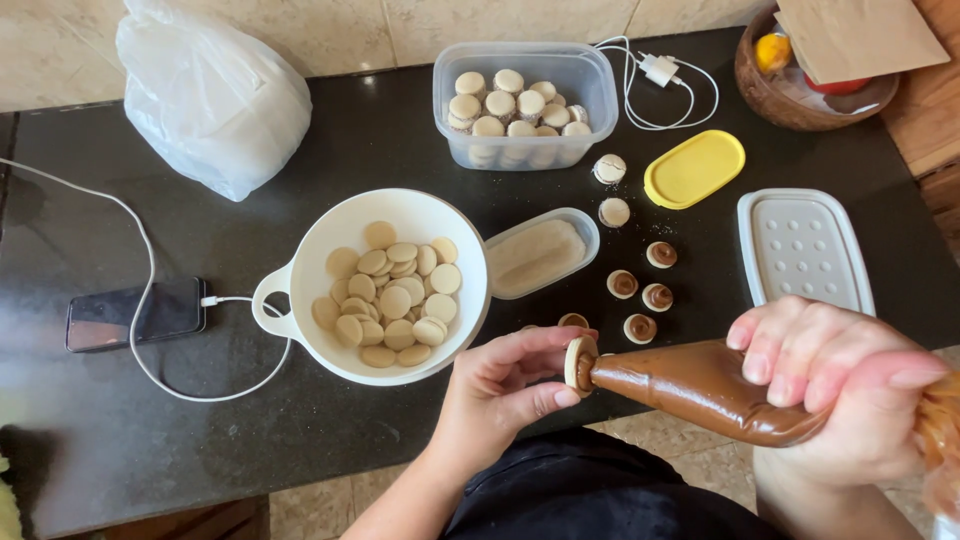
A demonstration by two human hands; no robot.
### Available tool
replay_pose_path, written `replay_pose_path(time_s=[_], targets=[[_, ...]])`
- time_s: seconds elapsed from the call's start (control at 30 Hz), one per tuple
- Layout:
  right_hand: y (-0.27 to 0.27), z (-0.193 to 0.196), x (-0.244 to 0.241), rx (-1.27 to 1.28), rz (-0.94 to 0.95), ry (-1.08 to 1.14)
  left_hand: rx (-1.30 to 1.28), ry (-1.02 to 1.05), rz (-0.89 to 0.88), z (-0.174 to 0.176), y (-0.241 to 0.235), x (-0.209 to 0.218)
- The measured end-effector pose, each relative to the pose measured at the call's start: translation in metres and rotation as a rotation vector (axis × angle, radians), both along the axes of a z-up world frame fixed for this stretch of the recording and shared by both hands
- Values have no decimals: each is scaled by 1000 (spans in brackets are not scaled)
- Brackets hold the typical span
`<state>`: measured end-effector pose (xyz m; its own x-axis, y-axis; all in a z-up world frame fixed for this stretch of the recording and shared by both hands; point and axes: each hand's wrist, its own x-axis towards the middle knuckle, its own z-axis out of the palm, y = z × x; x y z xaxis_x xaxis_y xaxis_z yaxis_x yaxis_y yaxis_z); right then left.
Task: The person washes hands at the sink, dries them with a cloth, then uses a piping bag to fill small round cookies with chocolate cream. They place a second cookie on top to form sandwich cookies and set them aside on the countertop.
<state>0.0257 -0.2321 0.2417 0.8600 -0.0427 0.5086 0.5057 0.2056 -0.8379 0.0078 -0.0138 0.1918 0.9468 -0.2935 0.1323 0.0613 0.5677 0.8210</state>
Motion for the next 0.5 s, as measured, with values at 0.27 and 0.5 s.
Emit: replay_pose_path(time_s=[0.27,0.5], targets=[[-4,2,-1,30,0,3,1,37,-42,-1,-2,-5],[-7,1,-7,18,-30,32,-62,65,2,-2,-5,-5]])
